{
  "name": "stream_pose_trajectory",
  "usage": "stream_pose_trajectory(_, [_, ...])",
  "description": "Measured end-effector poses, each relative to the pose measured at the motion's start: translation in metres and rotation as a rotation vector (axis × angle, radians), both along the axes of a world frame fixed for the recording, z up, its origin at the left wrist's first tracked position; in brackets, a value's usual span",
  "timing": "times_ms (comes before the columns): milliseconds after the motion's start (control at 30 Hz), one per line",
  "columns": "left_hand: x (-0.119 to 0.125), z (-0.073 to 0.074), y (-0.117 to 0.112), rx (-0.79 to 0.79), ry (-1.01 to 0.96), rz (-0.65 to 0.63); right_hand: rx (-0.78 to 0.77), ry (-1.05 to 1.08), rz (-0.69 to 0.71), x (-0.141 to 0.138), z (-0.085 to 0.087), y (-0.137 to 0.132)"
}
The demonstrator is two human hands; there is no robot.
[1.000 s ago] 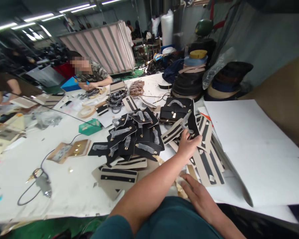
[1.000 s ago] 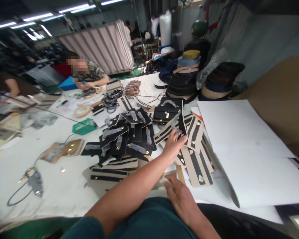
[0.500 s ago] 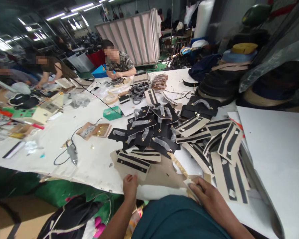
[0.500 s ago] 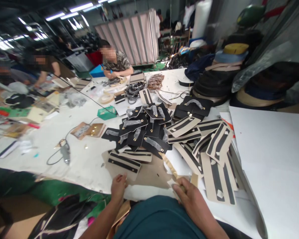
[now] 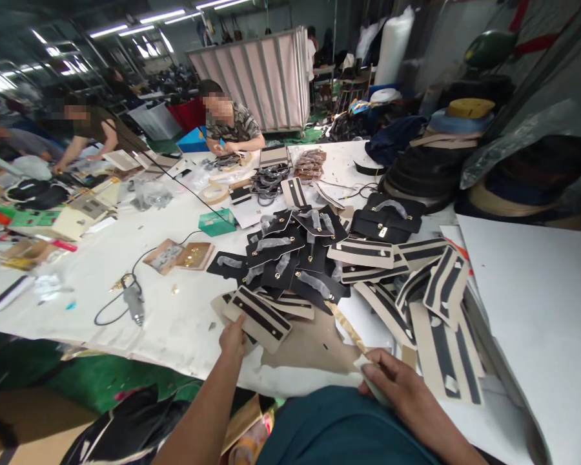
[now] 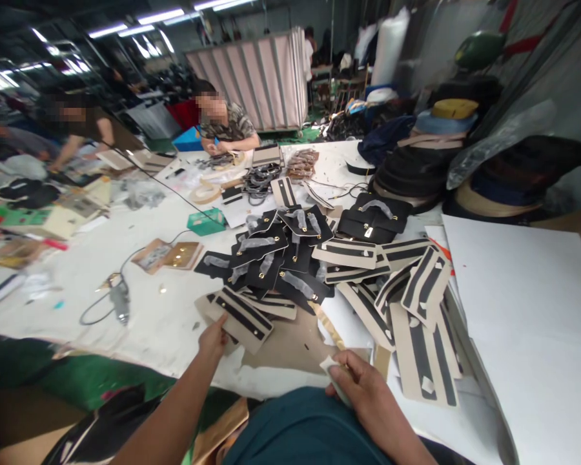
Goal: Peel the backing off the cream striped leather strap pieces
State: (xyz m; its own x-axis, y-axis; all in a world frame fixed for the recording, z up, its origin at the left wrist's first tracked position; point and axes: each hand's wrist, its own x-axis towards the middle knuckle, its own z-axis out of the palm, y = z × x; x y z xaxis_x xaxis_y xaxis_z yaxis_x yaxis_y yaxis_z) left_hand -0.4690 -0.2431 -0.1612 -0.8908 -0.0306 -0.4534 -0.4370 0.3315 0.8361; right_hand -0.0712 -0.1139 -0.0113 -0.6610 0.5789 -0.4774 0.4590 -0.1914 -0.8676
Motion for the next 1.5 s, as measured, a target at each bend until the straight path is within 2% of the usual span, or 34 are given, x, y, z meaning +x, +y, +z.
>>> stream_pose_trajectory(200, [0.007, 0.015, 0.008, 0.125, -0.018, 0.052, 0.083, -0.002, 0.004, -0.005, 0.003, 0.000])
stream_pose_trajectory(300, [0.018, 0.029, 0.013, 0.236, -0.014, 0.011, 0.139, -0.006, 0.020, -0.012, 0.007, 0.001])
stream_pose_trajectory(367, [0.029, 0.043, 0.015, 0.300, 0.023, -0.058, 0.182, 0.011, 0.024, -0.018, 0.012, 0.002])
stream_pose_trajectory(467, [0.054, 0.074, 0.020, 0.308, 0.069, -0.233, 0.201, 0.060, 0.006, -0.032, 0.021, 0.006])
stream_pose_trajectory(633, [0.112, 0.135, 0.038, 0.310, -0.005, -0.676, 0.178, 0.166, 0.008, -0.057, 0.032, 0.016])
stream_pose_trajectory(700, [0.131, 0.152, 0.048, 0.331, 0.026, -0.822, 0.177, 0.198, 0.005, -0.063, 0.034, 0.020])
stream_pose_trajectory(767, [0.145, 0.163, 0.056, 0.318, 0.036, -0.958, 0.176, 0.202, -0.019, -0.065, 0.036, 0.023])
stream_pose_trajectory(867, [0.157, 0.171, 0.066, 0.271, 0.017, -1.114, 0.206, 0.201, -0.070, -0.062, 0.037, 0.028])
stream_pose_trajectory(1033, [0.169, 0.179, 0.077, 0.339, 0.030, -1.215, 0.284, 0.144, -0.146, -0.053, 0.034, 0.032])
stream_pose_trajectory(1167, [0.178, 0.182, 0.085, 0.251, 0.042, -1.188, 0.354, 0.073, -0.199, -0.053, 0.026, 0.033])
stream_pose_trajectory(1333, [0.194, 0.180, 0.100, 0.207, 0.134, -1.019, 0.524, 0.028, -0.189, -0.055, 0.016, 0.034])
stream_pose_trajectory(1500, [0.203, 0.166, 0.112, 0.205, 0.145, -0.992, 0.781, -0.104, -0.087, -0.053, 0.007, 0.033])
